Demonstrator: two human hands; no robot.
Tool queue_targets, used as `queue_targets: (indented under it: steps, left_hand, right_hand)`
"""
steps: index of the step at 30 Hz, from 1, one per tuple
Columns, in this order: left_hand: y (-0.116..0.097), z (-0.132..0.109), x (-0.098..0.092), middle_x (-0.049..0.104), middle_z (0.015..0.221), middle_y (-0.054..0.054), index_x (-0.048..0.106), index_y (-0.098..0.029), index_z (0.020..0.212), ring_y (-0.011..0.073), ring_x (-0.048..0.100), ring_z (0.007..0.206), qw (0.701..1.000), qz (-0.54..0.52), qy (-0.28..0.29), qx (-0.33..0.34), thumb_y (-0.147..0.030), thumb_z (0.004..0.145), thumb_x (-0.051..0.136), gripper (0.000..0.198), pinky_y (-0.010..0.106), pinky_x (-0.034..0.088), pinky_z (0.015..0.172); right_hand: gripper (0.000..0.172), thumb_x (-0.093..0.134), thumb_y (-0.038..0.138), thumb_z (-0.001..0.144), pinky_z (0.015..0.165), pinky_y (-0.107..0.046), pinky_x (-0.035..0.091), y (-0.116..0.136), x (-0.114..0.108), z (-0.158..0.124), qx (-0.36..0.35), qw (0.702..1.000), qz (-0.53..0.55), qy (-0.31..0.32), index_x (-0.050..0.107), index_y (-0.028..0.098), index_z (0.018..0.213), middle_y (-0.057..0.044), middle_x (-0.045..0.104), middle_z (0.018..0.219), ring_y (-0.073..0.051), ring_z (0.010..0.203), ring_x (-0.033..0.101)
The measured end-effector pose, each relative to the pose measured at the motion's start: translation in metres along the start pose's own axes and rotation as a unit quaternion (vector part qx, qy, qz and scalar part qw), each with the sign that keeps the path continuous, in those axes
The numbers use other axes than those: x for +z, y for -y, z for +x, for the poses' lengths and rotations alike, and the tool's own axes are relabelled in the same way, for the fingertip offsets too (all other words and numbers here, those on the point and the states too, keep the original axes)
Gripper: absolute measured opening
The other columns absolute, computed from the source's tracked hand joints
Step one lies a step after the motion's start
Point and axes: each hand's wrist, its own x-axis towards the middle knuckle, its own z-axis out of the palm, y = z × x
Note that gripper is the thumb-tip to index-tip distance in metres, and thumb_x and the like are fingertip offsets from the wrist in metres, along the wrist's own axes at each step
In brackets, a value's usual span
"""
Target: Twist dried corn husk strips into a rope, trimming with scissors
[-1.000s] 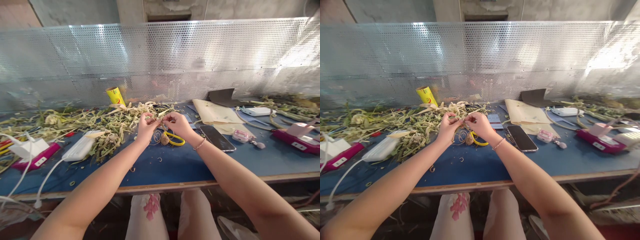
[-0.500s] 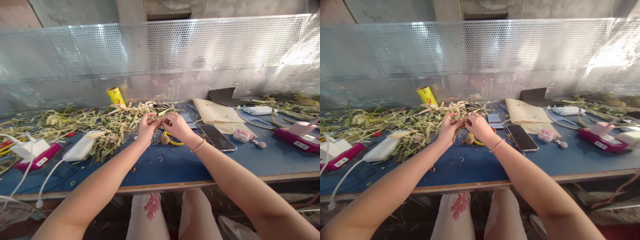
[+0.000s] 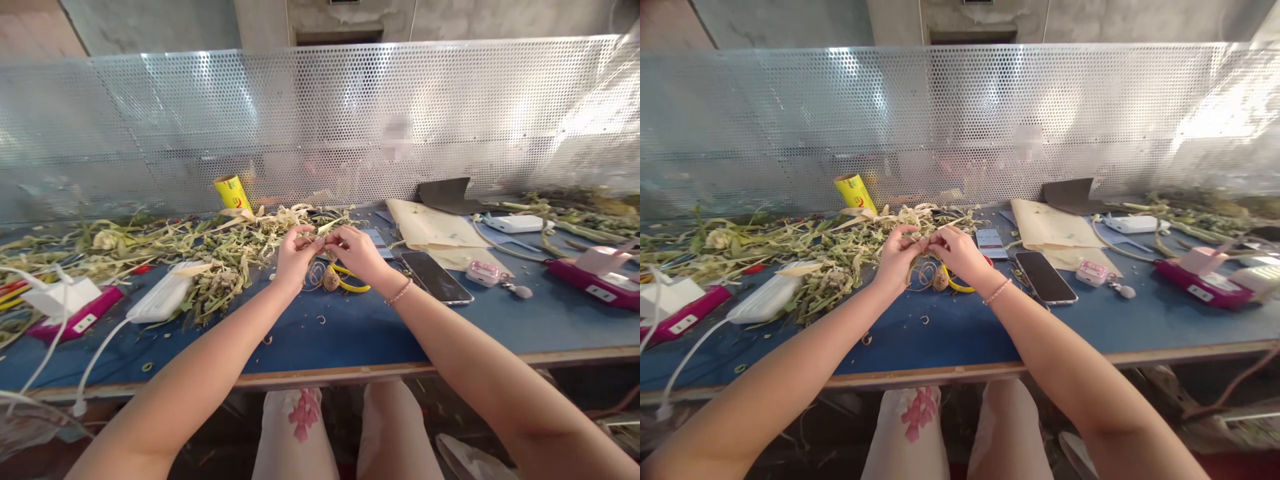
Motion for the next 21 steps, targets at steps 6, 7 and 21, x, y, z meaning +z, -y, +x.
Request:
queue_targets:
  steps: [6,7,21]
  left_hand:
    - [0.0021,0.0013,0.0001,0.059,0.058,-0.005,0.052,-0.019,0.081,0.0087,0.057,0.055,1.0,-0.005,0.005,0.0,-0.021,0.059,0.069,0.028,0.024,0.047,0.061]
    - [0.0019,0.0011,0.0004,0.059,0.059,-0.005,0.052,-0.02,0.081,0.0089,0.057,0.056,1.0,-0.005,0.004,-0.002,-0.021,0.059,0.068,0.027,0.024,0.047,0.062]
    - [0.0037,0.0003,0.0025,0.058,0.058,-0.006,0.051,-0.019,0.083,0.0075,0.057,0.054,0.999,-0.02,-0.008,-0.028,-0.01,0.054,0.062,0.032,0.023,0.048,0.064]
  right_hand:
    - [0.007,0.05,0.013,0.073,0.066,-0.027,0.045,0.0002,0.004,-0.0015,-0.019,0.999,-0.032,-0.008,0.054,0.018,0.071,-0.003,0.054,0.073,-0.014,0.069,0.052]
    - [0.008,0.049,0.012,0.072,0.065,-0.027,0.045,0.0006,0.0044,-0.0015,-0.021,0.999,-0.038,-0.009,0.054,0.018,0.071,-0.003,0.054,0.072,-0.014,0.068,0.052]
    - [0.007,0.051,0.012,0.067,0.066,-0.029,0.045,-0.0017,0.0051,0.0011,0.011,0.999,-0.016,-0.025,0.051,0.019,0.066,-0.002,0.056,0.069,-0.014,0.068,0.052]
